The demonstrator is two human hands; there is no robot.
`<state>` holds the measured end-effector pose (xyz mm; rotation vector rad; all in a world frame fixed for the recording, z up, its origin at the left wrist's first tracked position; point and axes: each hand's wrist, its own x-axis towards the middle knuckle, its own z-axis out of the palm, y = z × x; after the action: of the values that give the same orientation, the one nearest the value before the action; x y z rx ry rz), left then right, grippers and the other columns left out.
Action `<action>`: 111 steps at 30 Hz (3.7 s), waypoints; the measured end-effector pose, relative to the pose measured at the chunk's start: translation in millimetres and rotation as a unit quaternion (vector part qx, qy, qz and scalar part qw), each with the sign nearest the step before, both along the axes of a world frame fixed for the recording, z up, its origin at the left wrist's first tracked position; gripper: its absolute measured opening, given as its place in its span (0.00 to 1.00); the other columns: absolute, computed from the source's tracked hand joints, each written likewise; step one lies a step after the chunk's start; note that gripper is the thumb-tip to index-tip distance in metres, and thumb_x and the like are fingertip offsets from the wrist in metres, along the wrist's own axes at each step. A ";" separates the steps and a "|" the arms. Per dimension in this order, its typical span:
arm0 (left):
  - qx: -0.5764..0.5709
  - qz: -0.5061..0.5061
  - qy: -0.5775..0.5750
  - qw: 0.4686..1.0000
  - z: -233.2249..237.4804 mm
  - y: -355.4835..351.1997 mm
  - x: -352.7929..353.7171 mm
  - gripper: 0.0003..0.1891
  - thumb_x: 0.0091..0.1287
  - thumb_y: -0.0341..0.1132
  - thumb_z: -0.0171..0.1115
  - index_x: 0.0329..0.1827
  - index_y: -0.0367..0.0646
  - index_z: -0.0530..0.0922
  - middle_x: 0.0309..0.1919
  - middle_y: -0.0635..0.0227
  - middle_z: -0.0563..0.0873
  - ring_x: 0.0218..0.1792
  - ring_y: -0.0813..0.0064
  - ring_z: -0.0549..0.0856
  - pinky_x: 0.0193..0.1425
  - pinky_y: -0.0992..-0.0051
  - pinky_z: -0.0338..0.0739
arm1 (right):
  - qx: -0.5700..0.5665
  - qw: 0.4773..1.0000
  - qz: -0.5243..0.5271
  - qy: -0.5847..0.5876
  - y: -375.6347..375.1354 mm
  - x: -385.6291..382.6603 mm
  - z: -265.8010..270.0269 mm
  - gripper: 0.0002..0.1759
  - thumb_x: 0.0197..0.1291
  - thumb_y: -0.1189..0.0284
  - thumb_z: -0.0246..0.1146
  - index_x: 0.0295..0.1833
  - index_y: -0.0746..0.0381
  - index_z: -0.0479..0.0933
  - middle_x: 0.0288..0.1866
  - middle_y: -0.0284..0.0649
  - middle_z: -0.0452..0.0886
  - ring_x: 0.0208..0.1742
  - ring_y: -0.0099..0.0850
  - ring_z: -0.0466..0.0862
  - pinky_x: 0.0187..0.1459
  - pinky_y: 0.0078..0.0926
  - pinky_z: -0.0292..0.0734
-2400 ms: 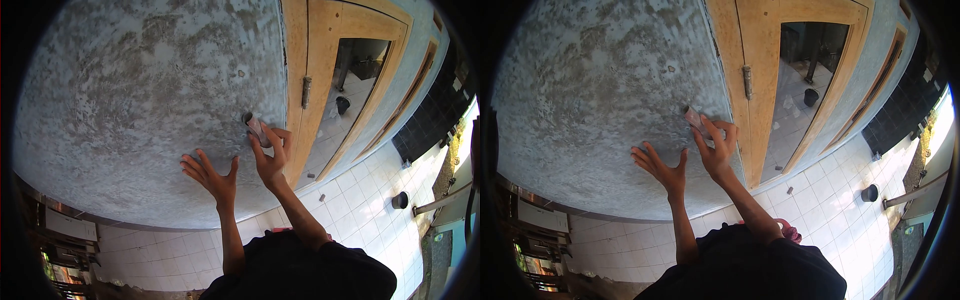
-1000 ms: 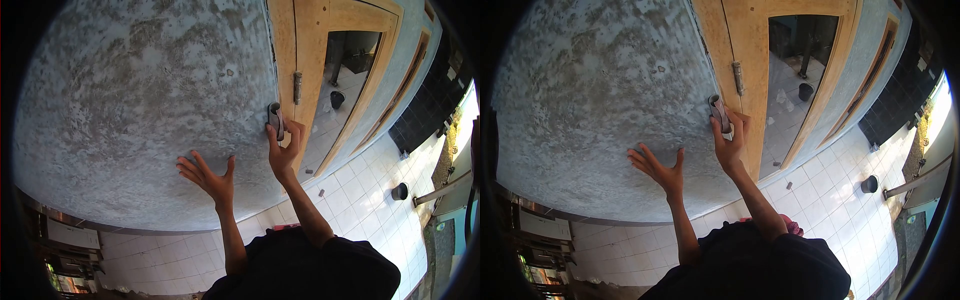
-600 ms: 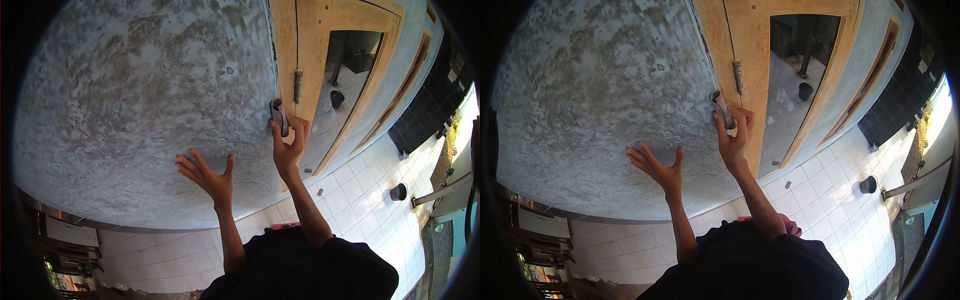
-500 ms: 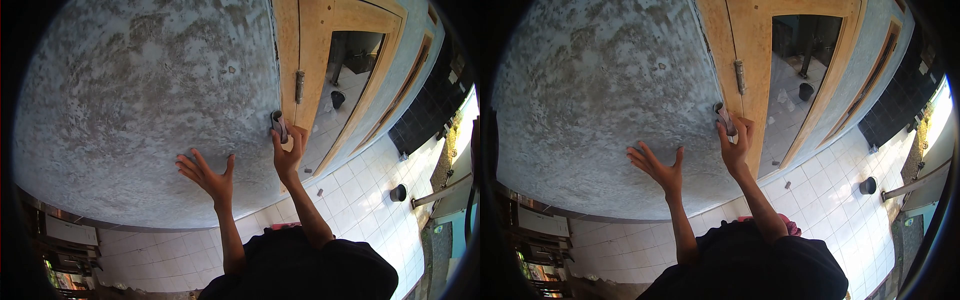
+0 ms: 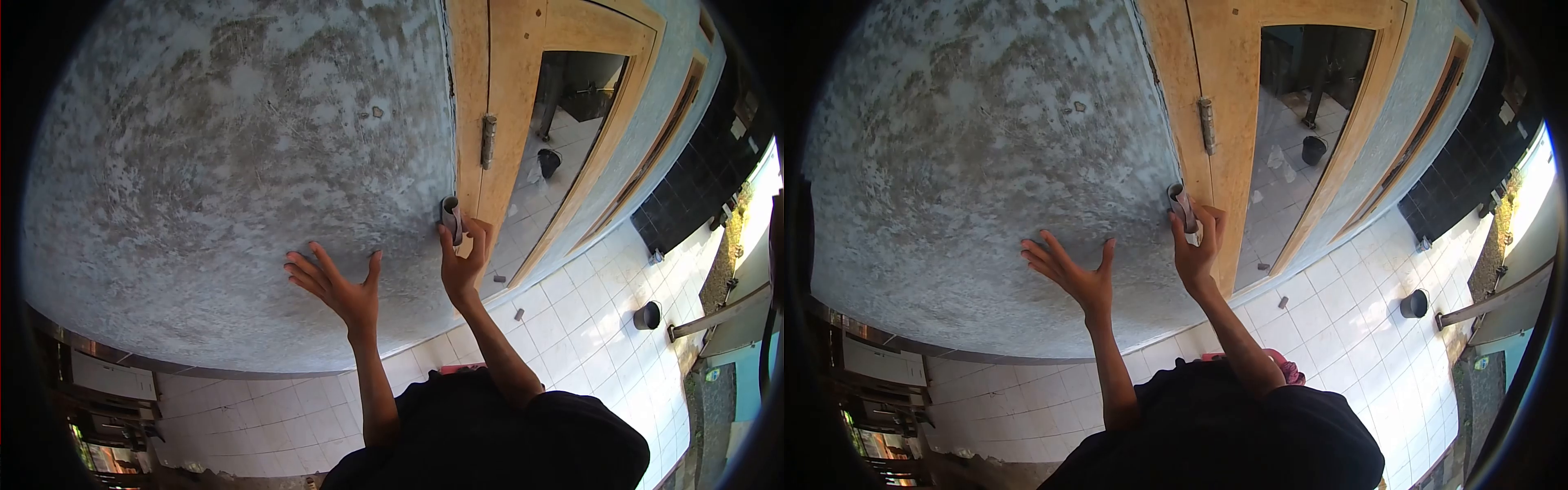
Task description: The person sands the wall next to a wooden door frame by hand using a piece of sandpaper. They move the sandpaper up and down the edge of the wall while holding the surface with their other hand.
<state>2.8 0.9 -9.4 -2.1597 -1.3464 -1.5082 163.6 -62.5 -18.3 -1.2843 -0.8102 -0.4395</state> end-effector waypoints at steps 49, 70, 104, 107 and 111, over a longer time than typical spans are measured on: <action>-0.004 -0.008 -0.008 1.000 -3.8 -3.1 4.1 0.55 0.52 0.64 0.66 0.76 0.48 0.45 0.75 0.51 0.34 0.74 0.47 0.32 0.71 0.39 0.33 | 0.020 0.999 -0.018 -0.047 2.2 15.7 37.1 0.18 0.50 0.77 0.71 0.45 0.67 0.74 0.37 0.39 0.71 0.37 0.29 0.69 0.40 0.25 0.64; -0.009 -0.002 -0.004 1.000 -4.3 -0.6 4.3 0.56 0.51 0.65 0.66 0.76 0.49 0.45 0.75 0.52 0.33 0.73 0.46 0.31 0.71 0.38 0.33 | 0.010 1.000 -0.002 -0.021 2.8 1.7 1.9 0.21 0.47 0.81 0.71 0.48 0.66 0.75 0.38 0.44 0.73 0.40 0.36 0.74 0.41 0.30 0.69; -0.003 -0.001 0.000 1.000 -3.8 -3.0 3.7 0.55 0.52 0.65 0.65 0.76 0.49 0.45 0.75 0.53 0.34 0.74 0.47 0.32 0.71 0.38 0.35 | 0.019 0.999 -0.002 -0.033 1.4 3.9 -2.2 0.21 0.47 0.79 0.72 0.49 0.66 0.76 0.38 0.43 0.72 0.39 0.36 0.74 0.40 0.29 0.69; -0.006 -0.001 -0.004 1.000 -4.7 -2.7 3.9 0.55 0.52 0.65 0.65 0.76 0.48 0.45 0.75 0.53 0.34 0.74 0.47 0.32 0.71 0.39 0.35 | -0.006 1.000 0.003 -0.012 0.5 3.6 -4.2 0.21 0.47 0.79 0.72 0.49 0.66 0.76 0.38 0.43 0.73 0.39 0.36 0.74 0.40 0.29 0.69; -0.002 -0.003 -0.003 1.000 -1.5 -4.6 4.7 0.55 0.52 0.64 0.66 0.76 0.48 0.45 0.75 0.53 0.34 0.74 0.47 0.32 0.71 0.39 0.35 | 0.007 1.000 -0.005 -0.021 1.7 6.9 31.9 0.21 0.47 0.79 0.72 0.48 0.66 0.75 0.39 0.44 0.73 0.39 0.36 0.75 0.41 0.29 0.69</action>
<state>7.5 -3.7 -10.8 -2.1650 -1.3464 -1.5158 170.5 -60.8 13.6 -1.2700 -0.8353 -0.4814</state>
